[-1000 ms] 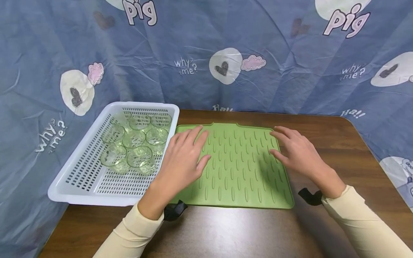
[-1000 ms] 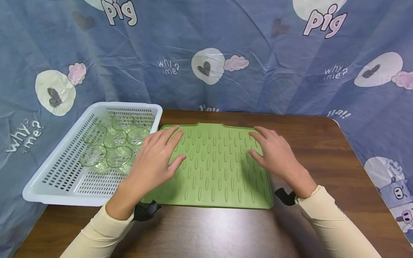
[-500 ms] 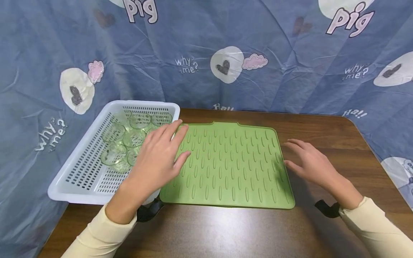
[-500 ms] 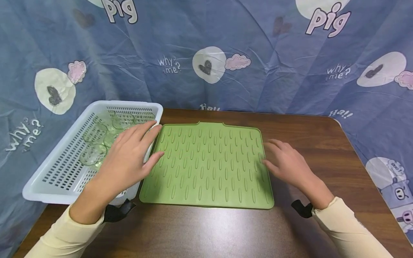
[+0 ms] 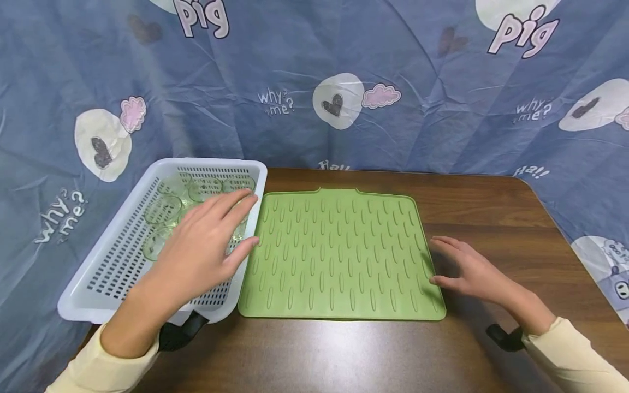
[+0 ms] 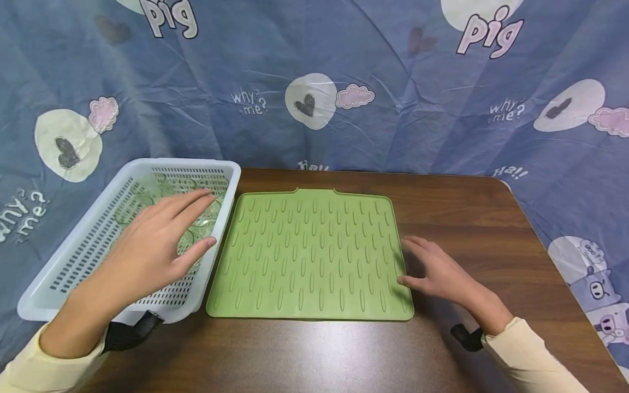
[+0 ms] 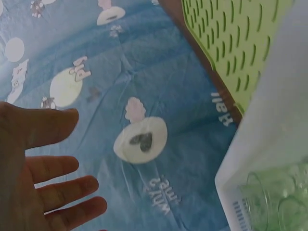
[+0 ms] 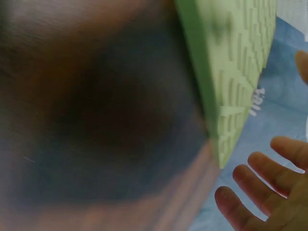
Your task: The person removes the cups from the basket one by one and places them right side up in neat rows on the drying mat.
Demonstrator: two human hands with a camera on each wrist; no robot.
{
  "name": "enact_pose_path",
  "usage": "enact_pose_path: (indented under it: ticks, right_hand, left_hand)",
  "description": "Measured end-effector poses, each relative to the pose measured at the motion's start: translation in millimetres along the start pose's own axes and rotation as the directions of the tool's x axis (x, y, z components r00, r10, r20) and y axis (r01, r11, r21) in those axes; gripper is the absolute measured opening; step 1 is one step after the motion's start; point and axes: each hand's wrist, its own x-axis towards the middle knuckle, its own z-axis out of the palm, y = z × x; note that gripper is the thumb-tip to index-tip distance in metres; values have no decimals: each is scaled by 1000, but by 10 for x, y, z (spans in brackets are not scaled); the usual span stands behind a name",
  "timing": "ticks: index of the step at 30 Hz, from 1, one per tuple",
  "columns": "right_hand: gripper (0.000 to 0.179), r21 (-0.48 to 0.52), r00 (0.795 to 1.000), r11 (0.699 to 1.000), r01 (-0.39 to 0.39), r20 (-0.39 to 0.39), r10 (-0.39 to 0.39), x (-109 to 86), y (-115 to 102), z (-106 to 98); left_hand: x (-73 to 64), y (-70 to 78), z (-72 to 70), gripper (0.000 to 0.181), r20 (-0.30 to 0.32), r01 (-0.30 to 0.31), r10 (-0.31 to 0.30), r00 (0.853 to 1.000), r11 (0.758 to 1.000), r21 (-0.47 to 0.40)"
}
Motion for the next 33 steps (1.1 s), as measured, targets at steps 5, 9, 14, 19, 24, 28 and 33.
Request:
enact_pose_path:
  ticks: [5,9,14,19,24,28,33]
  right_hand:
    - [83,30,999,999,20,37,-21,-119,64,153]
    - [87,20,998,999,45,48,-46,-203,82,239]
    - [92,-35,993,993,113,21,-112,-266,98,314]
    - [95,-76,988,985,152,-7,-153,-290,114,358]
    - [101,-64,986,984,166,-4,-166,-294,132,390]
    - [104,-51,987,985,162,-2,-162,-295,142,393]
    - [105,-46,987,986,157,-7,-158,-317,154,379]
  left_hand:
    - [-66,-125,-70,64,12,16,-16,1000,1000,-14]
    - [-126,-239,-91,65,18,35,-34,999,999,-40]
    - [-204,-397,-86,66,45,72,-68,997,993,-94]
    - [-271,-605,-86,63,53,106,-101,994,987,-122]
    - [-338,-842,-80,57,52,169,-163,985,973,-154]
    - [-383,-976,-44,53,60,219,-212,975,959,-177]
    - [-449,-1039,-3,52,79,253,-241,967,947,-200]
